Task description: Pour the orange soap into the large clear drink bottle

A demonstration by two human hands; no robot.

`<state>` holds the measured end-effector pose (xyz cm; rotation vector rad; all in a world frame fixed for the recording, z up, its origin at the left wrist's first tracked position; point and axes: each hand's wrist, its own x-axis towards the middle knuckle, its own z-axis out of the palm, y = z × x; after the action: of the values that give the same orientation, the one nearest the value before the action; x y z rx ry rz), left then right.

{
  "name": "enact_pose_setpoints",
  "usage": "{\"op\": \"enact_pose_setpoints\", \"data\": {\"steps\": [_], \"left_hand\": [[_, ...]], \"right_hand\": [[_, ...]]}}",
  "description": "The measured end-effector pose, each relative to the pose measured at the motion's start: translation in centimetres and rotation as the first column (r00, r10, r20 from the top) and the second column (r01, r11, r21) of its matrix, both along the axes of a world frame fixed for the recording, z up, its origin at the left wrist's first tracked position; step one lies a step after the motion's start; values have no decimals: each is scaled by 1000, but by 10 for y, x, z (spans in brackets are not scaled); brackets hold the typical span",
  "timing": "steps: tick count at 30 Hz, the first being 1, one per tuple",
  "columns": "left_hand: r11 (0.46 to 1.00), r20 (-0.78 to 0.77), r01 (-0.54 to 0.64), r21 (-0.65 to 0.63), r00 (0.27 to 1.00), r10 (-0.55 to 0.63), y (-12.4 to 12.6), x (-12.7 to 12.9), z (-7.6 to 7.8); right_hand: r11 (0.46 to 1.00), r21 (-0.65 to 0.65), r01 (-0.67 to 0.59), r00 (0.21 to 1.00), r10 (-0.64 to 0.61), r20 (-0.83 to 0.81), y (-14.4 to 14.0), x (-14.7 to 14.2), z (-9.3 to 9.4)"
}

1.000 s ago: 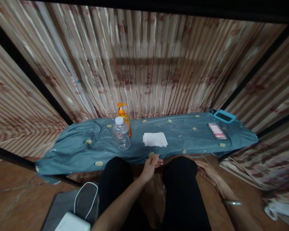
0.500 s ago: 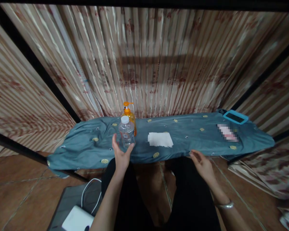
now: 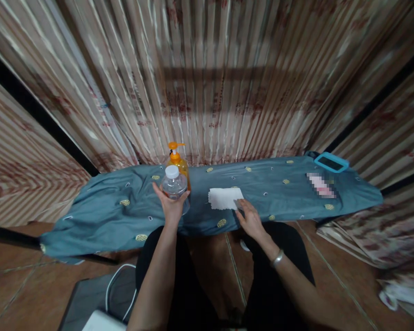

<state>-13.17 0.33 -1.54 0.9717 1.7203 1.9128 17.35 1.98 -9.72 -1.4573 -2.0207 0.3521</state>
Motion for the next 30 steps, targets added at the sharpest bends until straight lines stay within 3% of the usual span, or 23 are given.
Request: {"op": "enact_pose_setpoints", "data": {"steps": [7, 12, 15, 19, 22, 27, 30], "left_hand": [[999, -59, -37, -31, 998, 35, 0, 1, -2], [995, -61, -50, -83, 997, 45, -1, 0, -6], [994, -79, -69, -89, 995, 63, -1, -1, -9], [992, -94, -89, -92, 992, 80, -1, 0, -10], [992, -89, -95, -78, 992, 88, -1, 2, -10], [995, -70, -97, -38, 993, 94, 0, 4, -10], [993, -51, -111, -34, 993, 109, -1, 6, -9]], "right_hand": [[996, -22, -82, 967, 85, 240, 48, -54, 4], [995, -75, -61, 953, 81, 293, 46, -67, 1], [994, -98, -52, 959, 77, 273, 45, -67, 9], [993, -71, -89, 983, 99, 153, 53, -82, 39], [978, -3, -208, 978, 208, 16, 65, -108, 71], [914, 87, -397, 898, 406, -170, 87, -156, 125], [880, 106, -463, 844, 474, -250, 102, -185, 147]]}}
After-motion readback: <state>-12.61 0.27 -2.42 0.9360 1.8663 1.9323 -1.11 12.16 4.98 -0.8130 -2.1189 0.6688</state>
